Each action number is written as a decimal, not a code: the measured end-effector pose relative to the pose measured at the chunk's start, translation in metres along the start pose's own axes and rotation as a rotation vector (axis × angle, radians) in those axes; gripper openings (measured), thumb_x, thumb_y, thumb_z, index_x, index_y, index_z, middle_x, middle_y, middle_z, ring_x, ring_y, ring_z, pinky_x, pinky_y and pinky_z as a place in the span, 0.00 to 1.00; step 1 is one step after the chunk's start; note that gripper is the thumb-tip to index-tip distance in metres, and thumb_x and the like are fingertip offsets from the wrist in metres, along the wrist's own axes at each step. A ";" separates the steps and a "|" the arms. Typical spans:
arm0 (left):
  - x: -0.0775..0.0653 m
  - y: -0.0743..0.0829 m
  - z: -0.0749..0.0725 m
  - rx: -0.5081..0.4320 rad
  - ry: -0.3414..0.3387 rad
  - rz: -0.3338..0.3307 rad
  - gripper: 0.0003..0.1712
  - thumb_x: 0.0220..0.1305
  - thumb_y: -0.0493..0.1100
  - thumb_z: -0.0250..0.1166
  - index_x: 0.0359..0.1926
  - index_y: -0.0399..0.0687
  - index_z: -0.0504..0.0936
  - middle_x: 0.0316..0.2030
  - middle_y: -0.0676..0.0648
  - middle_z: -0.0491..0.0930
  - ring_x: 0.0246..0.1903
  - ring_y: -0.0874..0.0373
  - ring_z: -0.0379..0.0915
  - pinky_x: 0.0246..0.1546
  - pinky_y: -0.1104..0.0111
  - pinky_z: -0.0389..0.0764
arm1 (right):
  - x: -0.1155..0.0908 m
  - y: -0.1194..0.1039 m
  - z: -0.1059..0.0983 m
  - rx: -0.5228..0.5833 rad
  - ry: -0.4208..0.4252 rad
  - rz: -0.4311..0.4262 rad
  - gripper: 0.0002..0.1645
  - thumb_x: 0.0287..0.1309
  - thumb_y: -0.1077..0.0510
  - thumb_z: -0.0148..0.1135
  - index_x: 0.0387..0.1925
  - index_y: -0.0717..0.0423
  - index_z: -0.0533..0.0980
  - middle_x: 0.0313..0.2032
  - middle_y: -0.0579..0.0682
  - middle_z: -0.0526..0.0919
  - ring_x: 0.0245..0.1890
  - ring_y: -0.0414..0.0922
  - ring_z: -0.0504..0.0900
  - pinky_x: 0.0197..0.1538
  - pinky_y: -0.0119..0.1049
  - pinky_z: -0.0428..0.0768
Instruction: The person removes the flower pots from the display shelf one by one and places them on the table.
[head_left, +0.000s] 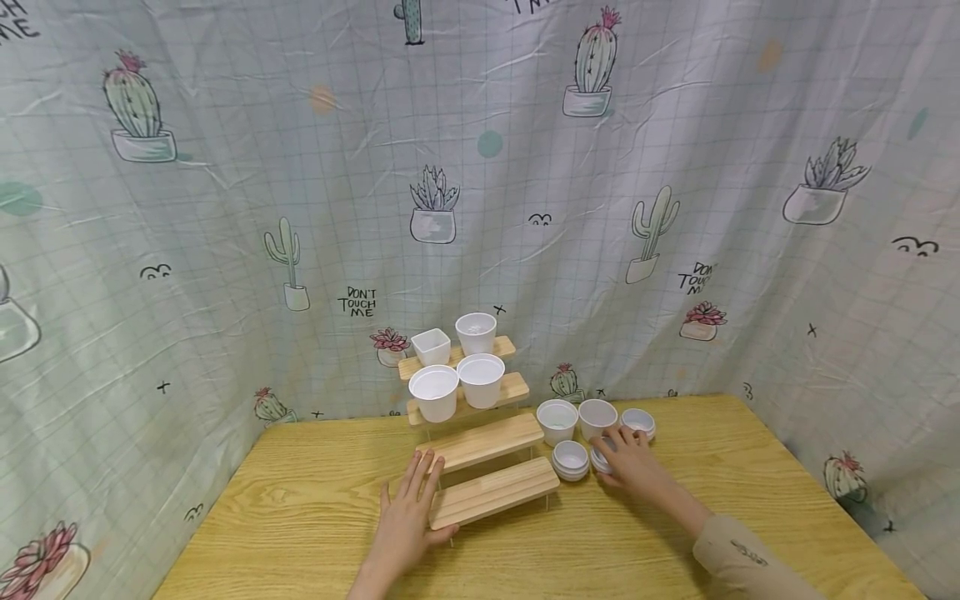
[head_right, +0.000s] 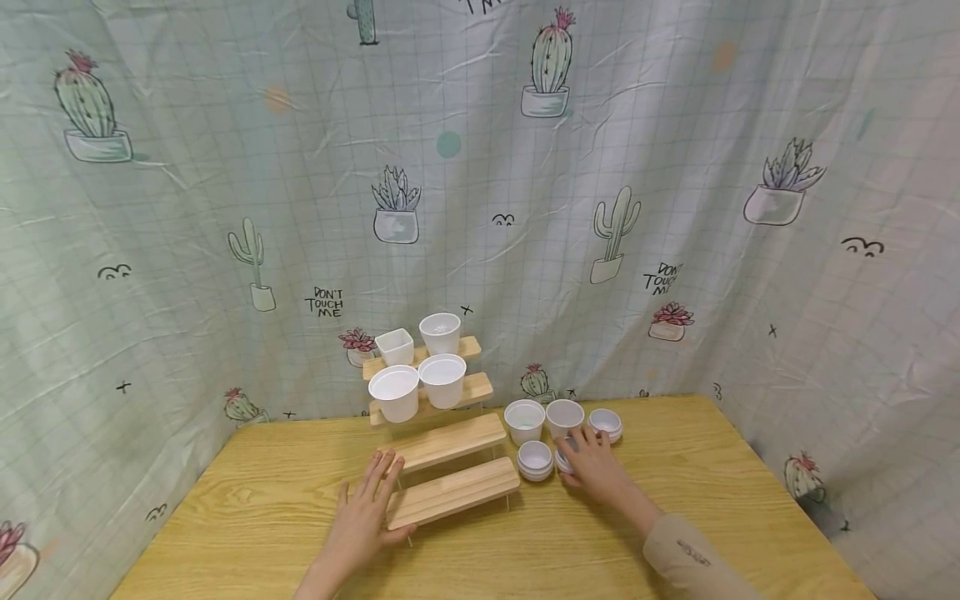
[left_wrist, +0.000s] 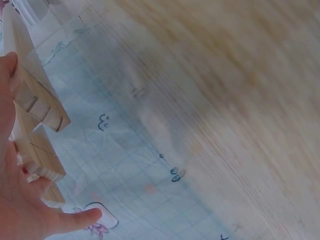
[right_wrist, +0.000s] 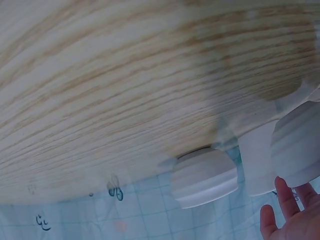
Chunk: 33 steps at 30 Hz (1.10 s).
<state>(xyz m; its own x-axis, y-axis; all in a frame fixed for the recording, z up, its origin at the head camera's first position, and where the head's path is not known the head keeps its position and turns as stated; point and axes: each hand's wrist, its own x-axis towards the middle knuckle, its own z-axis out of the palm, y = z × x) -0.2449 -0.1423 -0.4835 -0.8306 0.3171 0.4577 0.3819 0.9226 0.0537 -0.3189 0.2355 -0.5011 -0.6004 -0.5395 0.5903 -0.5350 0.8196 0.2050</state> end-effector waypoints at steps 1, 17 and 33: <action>0.000 0.000 0.000 -0.002 -0.001 0.000 0.57 0.39 0.67 0.65 0.67 0.51 0.53 0.68 0.47 0.52 0.67 0.50 0.46 0.51 0.33 0.59 | 0.000 0.000 0.001 0.001 0.001 -0.001 0.30 0.34 0.49 0.71 0.43 0.52 0.73 0.40 0.55 0.71 0.37 0.51 0.68 0.35 0.46 0.63; 0.000 0.000 -0.001 0.009 0.003 0.006 0.57 0.39 0.67 0.65 0.67 0.50 0.53 0.68 0.47 0.51 0.67 0.49 0.46 0.51 0.33 0.59 | -0.004 0.001 0.009 0.021 -0.016 0.028 0.30 0.34 0.49 0.70 0.44 0.52 0.73 0.42 0.56 0.71 0.37 0.52 0.67 0.36 0.48 0.64; 0.000 0.001 -0.002 -0.004 -0.010 -0.008 0.57 0.39 0.67 0.66 0.67 0.50 0.53 0.68 0.47 0.51 0.67 0.49 0.45 0.52 0.33 0.58 | 0.000 -0.002 0.008 0.021 -0.089 0.084 0.29 0.38 0.47 0.69 0.45 0.52 0.73 0.42 0.56 0.71 0.38 0.53 0.67 0.37 0.50 0.66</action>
<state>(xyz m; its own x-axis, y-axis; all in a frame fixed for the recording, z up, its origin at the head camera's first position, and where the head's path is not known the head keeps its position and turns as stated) -0.2433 -0.1420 -0.4814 -0.8374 0.3120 0.4487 0.3768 0.9243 0.0606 -0.3227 0.2324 -0.5073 -0.6934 -0.4849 0.5329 -0.4926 0.8588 0.1405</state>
